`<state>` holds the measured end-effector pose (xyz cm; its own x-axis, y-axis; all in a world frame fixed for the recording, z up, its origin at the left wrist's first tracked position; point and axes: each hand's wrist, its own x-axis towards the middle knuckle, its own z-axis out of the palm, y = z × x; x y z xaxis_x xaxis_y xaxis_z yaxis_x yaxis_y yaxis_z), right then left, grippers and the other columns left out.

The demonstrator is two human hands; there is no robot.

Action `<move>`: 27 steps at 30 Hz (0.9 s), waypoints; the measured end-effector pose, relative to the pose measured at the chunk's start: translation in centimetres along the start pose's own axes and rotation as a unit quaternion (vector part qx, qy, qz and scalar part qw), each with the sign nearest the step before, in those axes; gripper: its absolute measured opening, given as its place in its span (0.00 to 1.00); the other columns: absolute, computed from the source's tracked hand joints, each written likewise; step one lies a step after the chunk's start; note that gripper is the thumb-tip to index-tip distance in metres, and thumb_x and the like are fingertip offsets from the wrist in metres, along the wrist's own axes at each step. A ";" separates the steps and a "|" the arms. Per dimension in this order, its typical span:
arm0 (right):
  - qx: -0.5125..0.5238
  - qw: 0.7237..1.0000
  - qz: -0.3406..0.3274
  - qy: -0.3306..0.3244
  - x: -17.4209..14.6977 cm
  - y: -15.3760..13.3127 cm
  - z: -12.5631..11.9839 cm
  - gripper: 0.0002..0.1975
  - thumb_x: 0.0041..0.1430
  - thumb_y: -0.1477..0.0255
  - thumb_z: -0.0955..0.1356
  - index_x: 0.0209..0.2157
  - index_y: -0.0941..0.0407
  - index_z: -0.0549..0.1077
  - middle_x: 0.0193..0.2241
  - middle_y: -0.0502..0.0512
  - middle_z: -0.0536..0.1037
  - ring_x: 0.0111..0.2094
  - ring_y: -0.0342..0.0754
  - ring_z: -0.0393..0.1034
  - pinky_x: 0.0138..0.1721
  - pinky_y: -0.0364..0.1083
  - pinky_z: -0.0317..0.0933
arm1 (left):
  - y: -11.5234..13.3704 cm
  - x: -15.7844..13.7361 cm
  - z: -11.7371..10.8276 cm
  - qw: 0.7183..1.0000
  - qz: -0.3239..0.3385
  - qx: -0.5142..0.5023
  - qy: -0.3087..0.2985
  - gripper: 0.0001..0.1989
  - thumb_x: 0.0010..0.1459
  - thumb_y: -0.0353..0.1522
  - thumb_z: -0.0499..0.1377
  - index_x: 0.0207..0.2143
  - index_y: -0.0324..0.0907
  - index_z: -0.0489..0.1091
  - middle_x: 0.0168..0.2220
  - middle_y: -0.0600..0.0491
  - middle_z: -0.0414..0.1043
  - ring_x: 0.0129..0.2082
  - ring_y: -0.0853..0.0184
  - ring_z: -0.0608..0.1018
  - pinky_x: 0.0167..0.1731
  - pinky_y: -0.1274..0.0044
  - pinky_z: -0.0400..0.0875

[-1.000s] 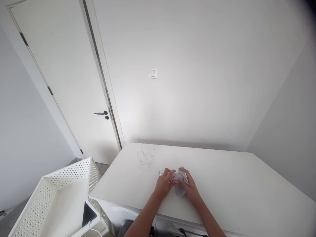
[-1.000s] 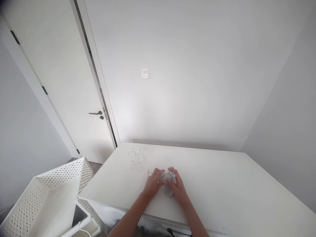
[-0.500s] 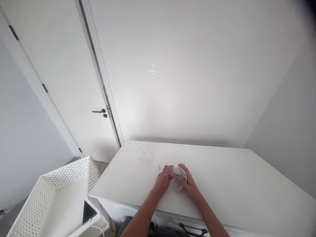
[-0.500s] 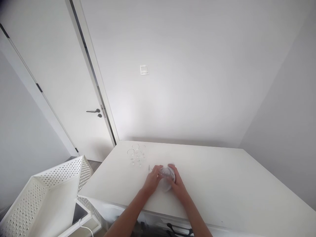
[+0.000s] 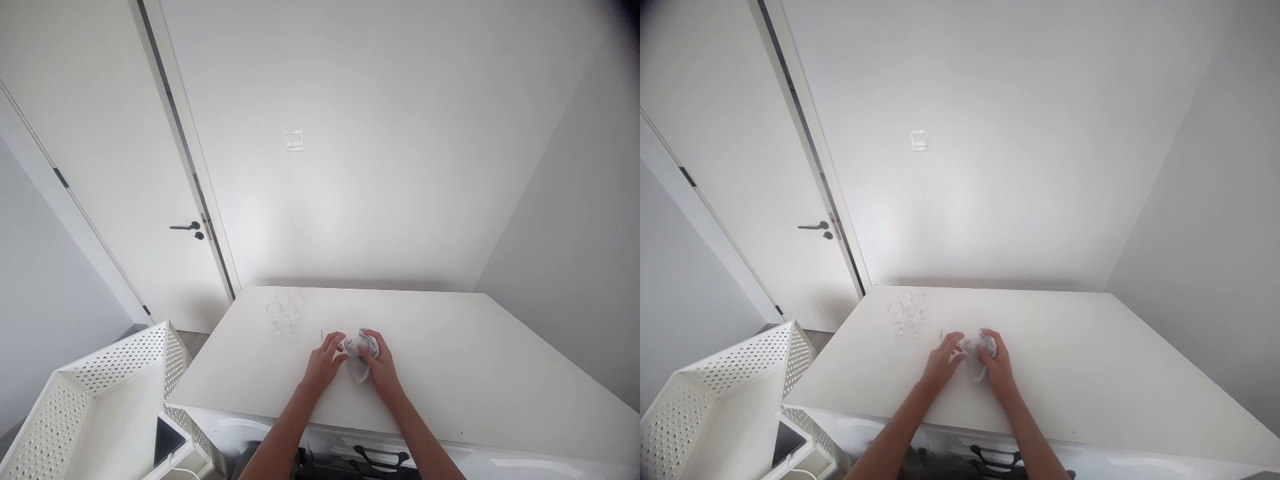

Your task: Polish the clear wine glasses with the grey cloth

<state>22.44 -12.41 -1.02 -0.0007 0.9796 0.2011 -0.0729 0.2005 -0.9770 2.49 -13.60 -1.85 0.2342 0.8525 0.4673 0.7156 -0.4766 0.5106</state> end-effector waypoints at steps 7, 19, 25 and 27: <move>-0.057 0.993 -0.034 -0.096 -0.7 0.0 0.6 0.31 0.57 0.58 0.74 0.61 0.46 0.69 0.65 0.55 0.66 0.64 0.59 0.62 0.65 0.57 0.56 | 0.2 0.0 -0.5 0.998 -0.042 0.007 0.039 0.18 0.68 0.33 0.57 0.59 0.51 0.66 0.52 0.51 0.74 0.38 0.69 0.82 0.36 0.77 0.78; -0.047 0.997 -0.020 -0.065 -0.6 -1.0 0.3 0.28 0.59 0.58 0.73 0.59 0.47 0.71 0.63 0.55 0.70 0.63 0.59 0.64 0.66 0.58 0.55 | 0.4 0.5 -0.7 0.997 -0.068 0.038 -0.016 0.24 0.67 0.30 0.56 0.64 0.54 0.61 0.54 0.52 0.71 0.39 0.68 0.81 0.32 0.78 0.75; -0.060 0.997 -0.040 -0.029 -0.2 -0.3 0.7 0.26 0.56 0.60 0.74 0.56 0.49 0.73 0.63 0.57 0.69 0.64 0.60 0.62 0.67 0.59 0.52 | 0.4 0.4 -0.6 0.996 -0.070 0.041 -0.036 0.25 0.69 0.35 0.55 0.67 0.55 0.57 0.53 0.52 0.71 0.35 0.69 0.80 0.33 0.77 0.75; -0.050 0.998 -0.035 -0.002 0.0 -0.1 0.5 0.25 0.56 0.60 0.74 0.54 0.50 0.73 0.62 0.58 0.70 0.63 0.61 0.63 0.66 0.59 0.53 | 0.3 0.4 -0.4 0.996 -0.065 0.039 -0.045 0.28 0.68 0.36 0.57 0.68 0.55 0.56 0.56 0.51 0.70 0.34 0.69 0.80 0.33 0.76 0.75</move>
<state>21.94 -12.39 -0.90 -0.0037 0.9631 0.2690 0.0268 0.2690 -0.9628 2.55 -13.48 -1.22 0.1919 0.9230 0.3336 0.7919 -0.3464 0.5029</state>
